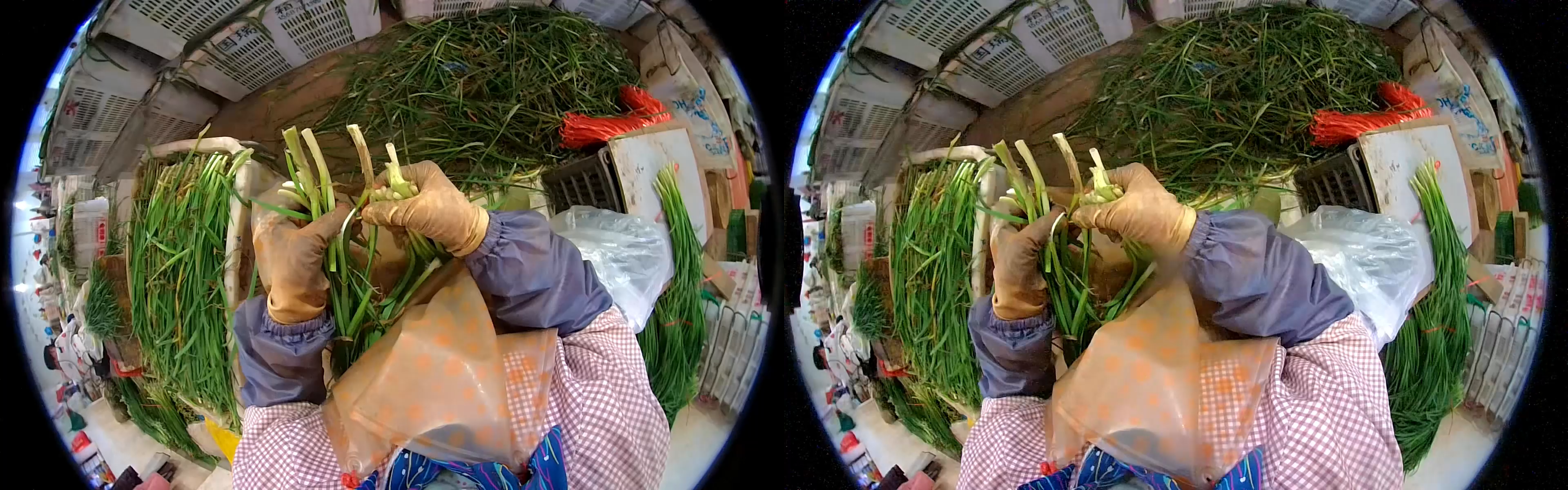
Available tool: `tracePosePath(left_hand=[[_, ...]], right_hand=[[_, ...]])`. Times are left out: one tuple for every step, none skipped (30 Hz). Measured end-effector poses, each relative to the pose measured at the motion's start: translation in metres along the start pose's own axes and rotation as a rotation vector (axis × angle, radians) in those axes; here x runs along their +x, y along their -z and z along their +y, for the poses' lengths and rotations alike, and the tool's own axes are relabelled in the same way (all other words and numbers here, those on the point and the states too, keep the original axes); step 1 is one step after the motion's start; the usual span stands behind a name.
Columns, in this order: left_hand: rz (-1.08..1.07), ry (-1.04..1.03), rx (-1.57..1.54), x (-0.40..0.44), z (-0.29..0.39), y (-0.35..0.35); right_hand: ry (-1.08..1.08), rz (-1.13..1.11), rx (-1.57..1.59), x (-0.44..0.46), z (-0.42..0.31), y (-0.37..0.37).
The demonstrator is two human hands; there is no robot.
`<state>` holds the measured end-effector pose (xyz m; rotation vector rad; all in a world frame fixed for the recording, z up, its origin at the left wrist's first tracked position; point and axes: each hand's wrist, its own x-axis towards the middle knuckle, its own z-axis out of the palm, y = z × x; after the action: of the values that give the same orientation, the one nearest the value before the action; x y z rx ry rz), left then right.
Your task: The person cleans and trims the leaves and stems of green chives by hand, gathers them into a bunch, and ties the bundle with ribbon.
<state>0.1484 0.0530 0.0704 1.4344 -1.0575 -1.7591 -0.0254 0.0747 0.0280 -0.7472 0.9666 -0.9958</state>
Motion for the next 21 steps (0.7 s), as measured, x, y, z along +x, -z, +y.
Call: tracePosePath(left_hand=[[-0.001,0.003,-0.001,0.003,-0.002,0.002],[0.009,-0.023,0.035,0.006,-0.006,0.006],[0.008,-0.044,0.053,0.007,-0.006,0.007],[0.008,-0.066,0.071,0.008,-0.006,0.007],[0.009,-0.088,0.088,0.009,-0.005,0.007],[0.028,-0.061,-0.018,0.009,-0.004,0.007],[0.047,-0.036,-0.124,0.010,-0.001,0.009],[0.122,-0.065,-0.291,0.016,0.010,0.019],[0.137,-0.129,-0.313,0.026,0.010,0.036],[0.165,-0.133,-0.328,0.030,0.015,0.056],[0.194,-0.133,-0.343,0.033,0.017,0.067],[0.193,-0.132,-0.343,0.033,0.016,0.064],[0.130,-0.103,-0.203,0.031,0.015,0.057],[0.065,-0.073,-0.062,0.030,0.013,0.049],[0.068,-0.075,-0.062,0.027,0.011,0.037],[-0.028,-0.084,0.170,0.026,0.007,0.020],[-0.116,-0.095,0.400,0.024,0.005,0.009],[-0.118,-0.093,0.398,0.022,0.007,0.001],[-0.170,-0.071,0.370,0.019,0.016,-0.007],[-0.231,-0.043,0.335,0.017,0.021,-0.014],[-0.234,-0.042,0.335,0.016,0.025,-0.017]], right_hand=[[-0.020,0.004,0.007,-0.001,-0.001,0.000],[-0.043,0.006,0.014,-0.003,-0.002,0.000],[-0.063,0.008,0.021,-0.004,-0.002,0.000],[-0.063,0.007,0.021,-0.004,-0.001,0.001],[-0.059,-0.017,0.019,-0.004,0.002,0.003],[-0.052,-0.043,0.016,-0.005,0.004,0.005],[-0.051,-0.043,0.016,-0.008,0.004,0.009],[-0.048,-0.011,0.029,-0.012,0.005,0.013],[-0.043,0.020,0.041,-0.015,0.006,0.016],[-0.053,0.027,0.019,-0.015,0.005,0.017],[-0.055,0.028,0.020,-0.017,0.006,0.019],[-0.050,0.018,0.078,-0.018,0.005,0.022],[-0.043,0.007,0.135,-0.019,0.004,0.023],[-0.039,0.010,0.133,-0.018,0.001,0.017],[-0.039,0.007,0.132,-0.016,0.002,0.014],[-0.056,0.002,0.080,-0.014,0.004,0.012],[-0.071,-0.010,0.024,-0.012,0.004,0.009],[-0.049,0.013,0.062,-0.011,0.005,0.005],[-0.049,0.013,0.062,-0.011,0.003,0.004],[-0.062,0.020,0.062,-0.015,0.000,0.005],[-0.069,0.022,0.065,-0.016,-0.002,0.006]])
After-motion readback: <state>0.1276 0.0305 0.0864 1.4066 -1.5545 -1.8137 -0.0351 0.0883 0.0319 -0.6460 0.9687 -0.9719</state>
